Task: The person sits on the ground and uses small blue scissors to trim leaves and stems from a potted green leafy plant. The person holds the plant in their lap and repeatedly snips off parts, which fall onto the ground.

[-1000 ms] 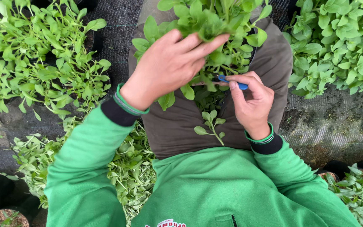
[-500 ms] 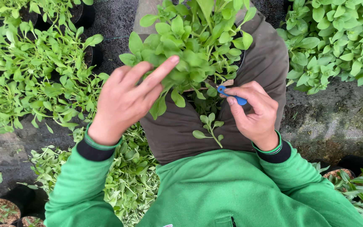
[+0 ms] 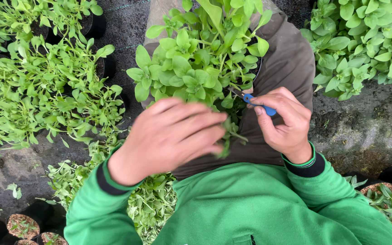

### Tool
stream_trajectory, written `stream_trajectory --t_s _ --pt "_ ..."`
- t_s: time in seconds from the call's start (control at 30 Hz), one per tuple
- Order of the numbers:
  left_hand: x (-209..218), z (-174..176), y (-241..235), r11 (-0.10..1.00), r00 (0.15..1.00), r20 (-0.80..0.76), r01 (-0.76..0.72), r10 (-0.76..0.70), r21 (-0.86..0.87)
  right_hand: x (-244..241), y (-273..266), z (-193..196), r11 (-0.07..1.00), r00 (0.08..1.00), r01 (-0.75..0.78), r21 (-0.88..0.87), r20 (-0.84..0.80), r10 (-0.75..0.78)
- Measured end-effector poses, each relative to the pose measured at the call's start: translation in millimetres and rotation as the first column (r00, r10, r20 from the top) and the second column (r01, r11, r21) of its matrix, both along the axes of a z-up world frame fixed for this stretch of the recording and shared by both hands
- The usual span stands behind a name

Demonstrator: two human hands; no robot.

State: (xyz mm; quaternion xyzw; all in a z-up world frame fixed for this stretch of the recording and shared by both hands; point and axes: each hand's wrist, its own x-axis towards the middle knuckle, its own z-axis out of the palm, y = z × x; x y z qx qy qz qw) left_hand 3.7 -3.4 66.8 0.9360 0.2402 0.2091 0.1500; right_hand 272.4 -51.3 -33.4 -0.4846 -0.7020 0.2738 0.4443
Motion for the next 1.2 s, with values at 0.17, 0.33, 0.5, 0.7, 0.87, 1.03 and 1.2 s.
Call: stream_trajectory --t_s 0.17,0.33,0.5,0.7,0.87,1.03,1.2 --pt "32 -41 25 0.993 0.946 -0.309 -0.076 0.099 0.088 6 -5 3 1.000 1.000 0.015 -0.012 0.003 -0.015" --pt "18 -43 36 0.938 0.886 -0.362 -0.186 0.289 0.294 0 -2 6 1.000 1.000 -0.019 -0.016 -0.011 0.019" --pt "11 -42 36 0.974 0.919 -0.348 -0.128 0.188 0.188 -13 11 3 0.985 0.985 -0.167 0.045 0.037 0.166" --pt "8 -42 38 0.975 0.908 -0.389 -0.081 0.158 0.206 -16 21 3 0.991 0.990 -0.130 0.045 0.069 0.126" --pt "3 -36 40 0.974 0.907 -0.376 -0.121 0.188 0.194 -23 26 -2 0.968 0.966 -0.242 0.066 0.110 0.234" --pt "-6 -29 39 0.946 0.892 -0.363 -0.177 0.271 0.271 -28 30 -9 0.973 0.952 -0.211 0.093 0.244 0.183" --pt "-9 -40 37 0.926 0.867 -0.374 -0.217 0.328 0.310 -29 28 -16 0.982 0.971 -0.172 0.073 0.184 0.156"
